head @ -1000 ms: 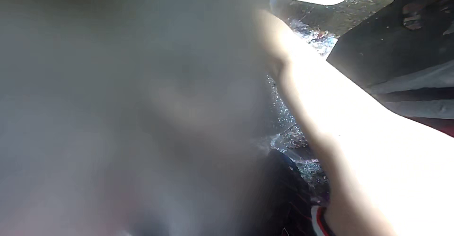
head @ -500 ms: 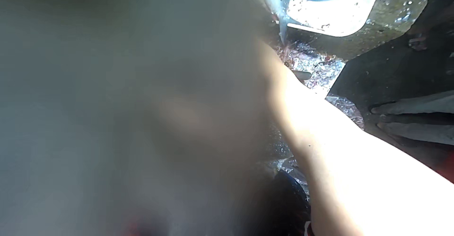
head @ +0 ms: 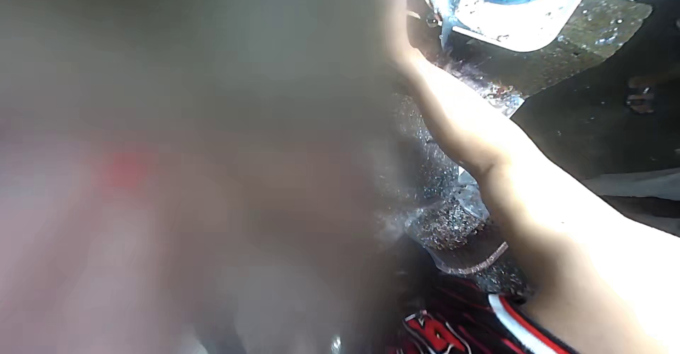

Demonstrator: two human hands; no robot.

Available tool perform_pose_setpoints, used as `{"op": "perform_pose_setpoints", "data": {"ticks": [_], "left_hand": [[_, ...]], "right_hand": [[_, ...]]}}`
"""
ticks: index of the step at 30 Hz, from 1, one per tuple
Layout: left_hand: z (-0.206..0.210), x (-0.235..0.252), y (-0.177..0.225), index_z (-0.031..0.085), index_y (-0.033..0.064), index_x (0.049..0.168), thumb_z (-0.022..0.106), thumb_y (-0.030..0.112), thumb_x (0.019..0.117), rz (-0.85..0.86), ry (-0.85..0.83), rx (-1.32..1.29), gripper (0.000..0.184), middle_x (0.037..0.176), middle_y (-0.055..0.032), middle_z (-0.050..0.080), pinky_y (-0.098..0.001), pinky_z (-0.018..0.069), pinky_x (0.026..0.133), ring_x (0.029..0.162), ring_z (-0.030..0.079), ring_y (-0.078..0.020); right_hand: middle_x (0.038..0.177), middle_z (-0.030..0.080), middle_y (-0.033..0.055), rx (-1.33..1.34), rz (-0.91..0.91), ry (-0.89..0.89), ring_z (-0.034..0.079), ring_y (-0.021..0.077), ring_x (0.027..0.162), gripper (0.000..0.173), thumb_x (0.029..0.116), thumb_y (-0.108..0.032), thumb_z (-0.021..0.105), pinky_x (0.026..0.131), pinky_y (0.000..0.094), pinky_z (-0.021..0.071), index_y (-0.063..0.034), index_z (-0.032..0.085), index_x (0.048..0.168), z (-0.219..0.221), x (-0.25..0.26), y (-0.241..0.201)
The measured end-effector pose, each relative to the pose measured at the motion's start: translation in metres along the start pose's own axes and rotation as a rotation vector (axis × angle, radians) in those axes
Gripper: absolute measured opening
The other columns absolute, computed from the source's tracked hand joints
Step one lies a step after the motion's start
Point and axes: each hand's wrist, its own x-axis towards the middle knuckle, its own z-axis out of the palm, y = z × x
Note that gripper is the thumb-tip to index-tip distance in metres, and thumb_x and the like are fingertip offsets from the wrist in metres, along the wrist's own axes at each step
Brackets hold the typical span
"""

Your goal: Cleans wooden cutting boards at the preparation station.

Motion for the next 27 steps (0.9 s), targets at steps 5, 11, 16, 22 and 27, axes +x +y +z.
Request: {"op": "perform_pose_setpoints", "data": {"ticks": [5,11,16,22,27], "left_hand": [[0.015,-0.011,0.032,0.062,-0.0081,0.122,0.058,0.018,0.1018,0.101,-0.285,-0.147,0.033,0.082,-0.0036,0.070,-0.0234,0.0429,0.043,0.048,0.049,-0.0054],[0.015,-0.044,0.027,0.066,-0.0053,0.100,0.077,0.019,0.0890,-0.012,-0.340,-0.176,0.029,0.070,-0.0015,0.064,-0.0235,0.0431,0.045,0.048,0.048,-0.0047],[-0.037,-0.065,0.017,0.062,-0.0040,0.094,0.075,0.007,0.0894,-0.108,-0.377,-0.013,0.018,0.073,-0.0010,0.062,-0.0193,0.0503,0.059,0.060,0.056,-0.0015],[-0.080,-0.063,-0.003,0.070,-0.0083,0.115,0.073,0.008,0.0901,0.042,-0.738,0.162,0.030,0.103,-0.0140,0.076,-0.0256,0.0557,0.091,0.093,0.071,-0.0090],[-0.102,-0.039,-0.055,0.069,-0.0042,0.123,0.075,0.017,0.0893,0.198,-0.877,0.216,0.041,0.112,-0.0122,0.076,-0.0294,0.0566,0.098,0.103,0.073,-0.0117]], "right_hand": [[0.108,0.072,0.0065,0.557,0.421,-0.086,0.071,0.0120,0.094,0.041,0.0885,-0.014,0.075,0.083,0.0343,0.0626,-0.0039,0.064,0.126,-0.013,-0.195,-0.096],[0.117,0.071,0.0152,0.749,1.020,-0.392,0.073,0.0270,0.102,0.049,0.0860,-0.002,0.077,0.086,0.0466,0.0645,-0.0010,0.060,0.132,0.020,-0.413,-0.124],[0.107,0.076,0.0073,0.557,0.848,-0.775,0.074,0.0150,0.095,0.037,0.0833,-0.004,0.080,0.087,0.0351,0.0632,-0.0034,0.070,0.119,0.003,-0.460,-0.126],[0.107,0.073,0.0155,-0.013,0.319,-1.279,0.068,0.0317,0.102,0.036,0.0911,-0.032,0.076,0.095,0.0594,0.0507,-0.0080,0.072,0.117,0.003,-0.477,-0.162],[0.103,0.071,0.0216,-0.188,0.337,-1.404,0.067,0.0400,0.100,0.031,0.0974,-0.031,0.068,0.090,0.0645,0.0501,-0.0045,0.072,0.113,0.019,-0.510,-0.197]]}}
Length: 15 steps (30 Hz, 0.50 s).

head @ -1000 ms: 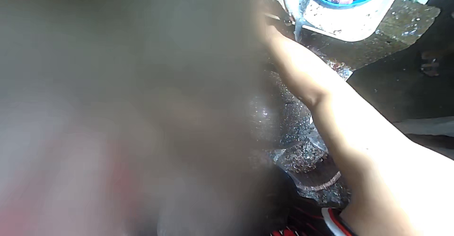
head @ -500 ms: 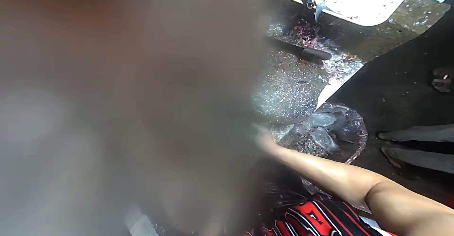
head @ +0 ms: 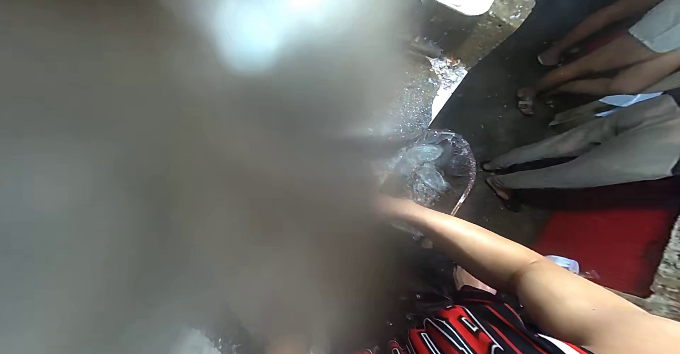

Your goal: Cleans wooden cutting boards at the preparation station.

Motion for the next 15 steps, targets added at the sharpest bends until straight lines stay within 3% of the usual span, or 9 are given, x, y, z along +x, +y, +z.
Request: {"op": "perform_pose_setpoints", "data": {"ticks": [4,7,9,11,13,15], "left_hand": [[-0.027,-0.007,0.009,0.066,-0.0041,0.129,0.071,0.018,0.0911,0.007,-0.099,0.142,0.044,0.118,-0.0149,0.073,-0.0333,0.0533,0.103,0.110,0.071,-0.0161],[-0.039,0.003,0.031,0.064,0.0035,0.136,0.060,0.006,0.0924,0.077,-0.113,0.331,0.044,0.131,-0.0153,0.068,-0.0408,0.0481,0.110,0.123,0.065,-0.0231],[-0.048,0.011,0.041,0.063,0.0140,0.140,0.055,0.002,0.0919,0.085,0.085,0.414,0.050,0.139,-0.0125,0.063,-0.0472,0.0480,0.109,0.127,0.061,-0.0271],[-0.060,0.017,0.042,0.062,0.0141,0.139,0.065,0.020,0.0975,0.067,0.316,0.401,0.042,0.137,-0.0121,0.065,-0.0519,0.0527,0.100,0.121,0.065,-0.0288],[-0.067,0.013,0.049,0.070,0.0072,0.120,0.070,0.032,0.0966,-0.012,0.493,0.366,0.034,0.131,-0.0130,0.068,-0.0542,0.0512,0.098,0.116,0.066,-0.0302],[-0.064,0.014,0.008,0.074,0.0106,0.109,0.069,0.030,0.0957,0.011,0.686,0.441,0.024,0.127,-0.0109,0.069,-0.0512,0.0530,0.096,0.113,0.068,-0.0276]], "right_hand": [[0.112,0.070,0.0220,-0.024,-0.006,-0.061,0.067,0.0394,0.104,0.037,0.1018,-0.029,0.063,0.093,0.0630,0.0508,-0.0060,0.065,0.130,0.005,0.001,-0.029],[0.113,0.066,0.0284,-0.064,0.127,-0.012,0.065,0.0454,0.107,0.030,0.1029,-0.019,0.058,0.091,0.0648,0.0500,0.0043,0.063,0.122,-0.006,-0.006,-0.057],[0.118,0.065,0.0302,-0.032,0.225,0.076,0.063,0.0470,0.113,0.031,0.1023,-0.016,0.056,0.094,0.0664,0.0488,0.0055,0.063,0.123,-0.028,-0.019,-0.063],[0.118,0.067,0.0290,0.008,0.314,0.233,0.064,0.0468,0.111,0.029,0.1003,-0.014,0.061,0.093,0.0670,0.0493,0.0022,0.066,0.124,-0.062,-0.033,-0.053],[0.112,0.068,0.0292,-0.035,0.370,0.456,0.066,0.0500,0.106,0.032,0.0963,-0.018,0.067,0.086,0.0715,0.0506,-0.0006,0.065,0.124,-0.096,-0.034,-0.020],[0.109,0.069,0.0283,-0.127,0.457,0.632,0.067,0.0517,0.102,0.040,0.0925,-0.024,0.071,0.080,0.0733,0.0513,-0.0051,0.063,0.126,-0.125,-0.019,0.020]]}}
